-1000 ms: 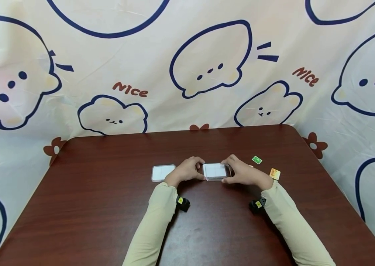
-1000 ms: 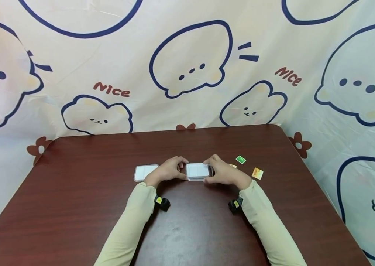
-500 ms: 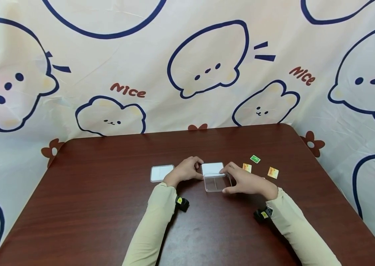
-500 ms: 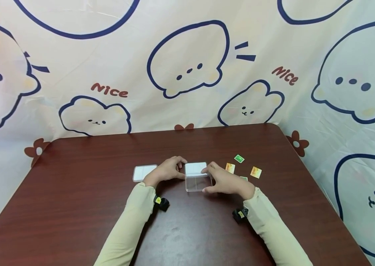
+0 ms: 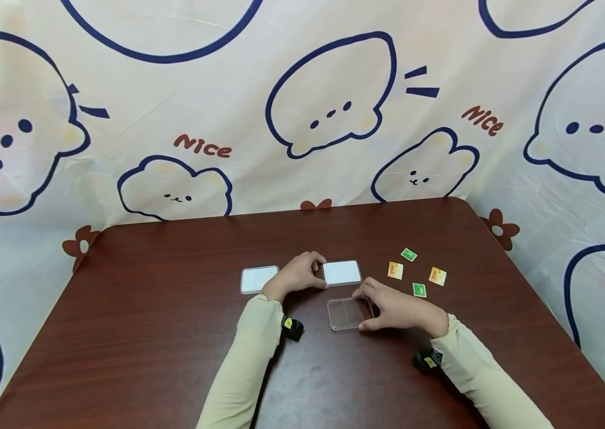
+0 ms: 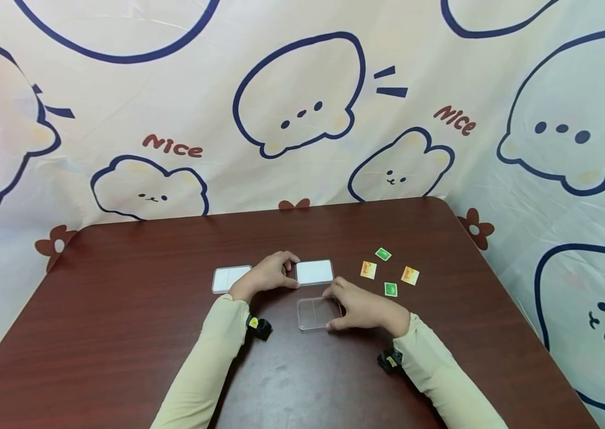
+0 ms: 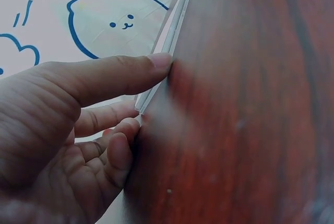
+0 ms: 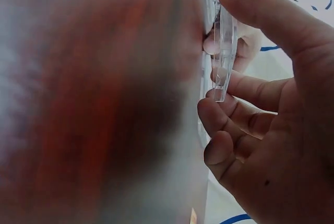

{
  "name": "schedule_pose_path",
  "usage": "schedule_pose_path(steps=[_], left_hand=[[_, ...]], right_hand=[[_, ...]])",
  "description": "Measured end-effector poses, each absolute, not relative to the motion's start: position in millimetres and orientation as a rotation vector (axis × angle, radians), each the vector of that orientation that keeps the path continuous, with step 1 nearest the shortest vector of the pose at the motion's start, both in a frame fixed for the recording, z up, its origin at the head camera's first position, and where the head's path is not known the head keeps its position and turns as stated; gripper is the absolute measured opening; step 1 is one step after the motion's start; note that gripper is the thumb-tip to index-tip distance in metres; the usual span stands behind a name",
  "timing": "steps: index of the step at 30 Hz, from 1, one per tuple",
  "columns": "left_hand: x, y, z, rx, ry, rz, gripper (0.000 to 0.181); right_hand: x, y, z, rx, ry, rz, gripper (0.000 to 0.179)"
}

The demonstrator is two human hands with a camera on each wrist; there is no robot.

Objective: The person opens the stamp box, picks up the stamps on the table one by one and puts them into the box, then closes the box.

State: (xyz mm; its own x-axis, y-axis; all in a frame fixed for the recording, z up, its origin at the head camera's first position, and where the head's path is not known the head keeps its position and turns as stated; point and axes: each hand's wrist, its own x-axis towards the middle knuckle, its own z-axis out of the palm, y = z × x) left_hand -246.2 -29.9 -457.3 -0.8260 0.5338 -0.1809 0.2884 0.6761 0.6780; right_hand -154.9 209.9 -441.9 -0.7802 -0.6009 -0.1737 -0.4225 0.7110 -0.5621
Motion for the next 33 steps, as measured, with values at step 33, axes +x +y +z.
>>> schedule_pose_path(steps=[33], left_hand=[[-247.4, -28.8, -459.2, 0.659, 2.541, 0.938, 0.054]], right_hand=[[-133.2, 213.3, -448.6, -0.795, 2.621, -0.606, 0.054]])
